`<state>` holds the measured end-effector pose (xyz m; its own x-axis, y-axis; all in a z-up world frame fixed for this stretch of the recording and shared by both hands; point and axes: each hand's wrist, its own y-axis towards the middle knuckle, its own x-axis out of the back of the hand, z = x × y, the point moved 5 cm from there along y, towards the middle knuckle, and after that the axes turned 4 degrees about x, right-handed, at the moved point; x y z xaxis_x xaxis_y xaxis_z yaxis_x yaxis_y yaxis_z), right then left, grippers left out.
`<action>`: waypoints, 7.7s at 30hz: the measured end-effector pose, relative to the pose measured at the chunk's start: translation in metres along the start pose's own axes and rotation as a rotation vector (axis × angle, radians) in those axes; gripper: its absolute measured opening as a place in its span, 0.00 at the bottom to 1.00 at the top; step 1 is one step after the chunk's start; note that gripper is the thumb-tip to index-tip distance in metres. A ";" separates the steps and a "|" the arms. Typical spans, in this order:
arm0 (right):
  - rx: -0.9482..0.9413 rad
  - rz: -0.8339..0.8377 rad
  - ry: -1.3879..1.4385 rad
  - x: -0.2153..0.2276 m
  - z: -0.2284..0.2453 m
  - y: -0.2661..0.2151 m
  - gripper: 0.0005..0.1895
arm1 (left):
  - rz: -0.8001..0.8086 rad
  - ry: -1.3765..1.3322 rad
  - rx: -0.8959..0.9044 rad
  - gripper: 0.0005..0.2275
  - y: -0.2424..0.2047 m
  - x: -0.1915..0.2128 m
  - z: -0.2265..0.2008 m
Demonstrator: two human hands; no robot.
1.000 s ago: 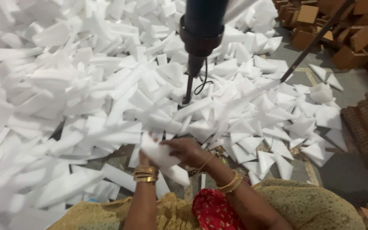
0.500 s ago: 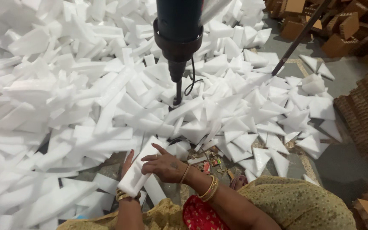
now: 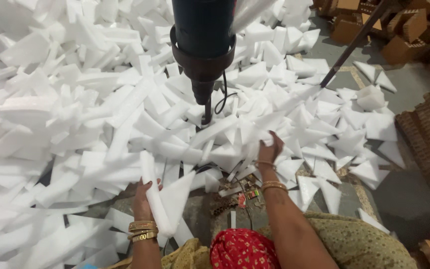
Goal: The person sits on the floor and uses a handheld heat-cutting tool to slice long strips of white foam into smaller pieces. The person repeatedly picks up foam strips, positions them under the tool's nozzle, and cuts them, adding the resulting pieces to a large pile on the floor.
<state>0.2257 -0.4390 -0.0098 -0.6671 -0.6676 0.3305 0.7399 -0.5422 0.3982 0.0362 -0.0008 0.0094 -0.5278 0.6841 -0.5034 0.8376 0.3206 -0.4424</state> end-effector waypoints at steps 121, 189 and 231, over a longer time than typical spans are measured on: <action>0.125 1.116 0.159 0.090 0.308 -0.057 0.31 | 0.270 0.650 -0.500 0.22 -0.137 -0.180 -0.052; -0.266 1.009 -0.948 0.021 -0.036 -0.125 0.44 | -0.702 1.019 0.430 0.41 0.016 0.114 0.099; -0.127 1.162 0.595 0.076 0.281 -0.076 0.31 | 0.315 0.095 -0.143 0.22 -0.089 -0.145 0.021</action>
<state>0.0947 -0.3054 0.2255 0.4775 -0.8785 -0.0147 0.8780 0.4765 0.0449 0.0356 -0.1424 0.1061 -0.2307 0.8197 -0.5242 0.9719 0.1679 -0.1650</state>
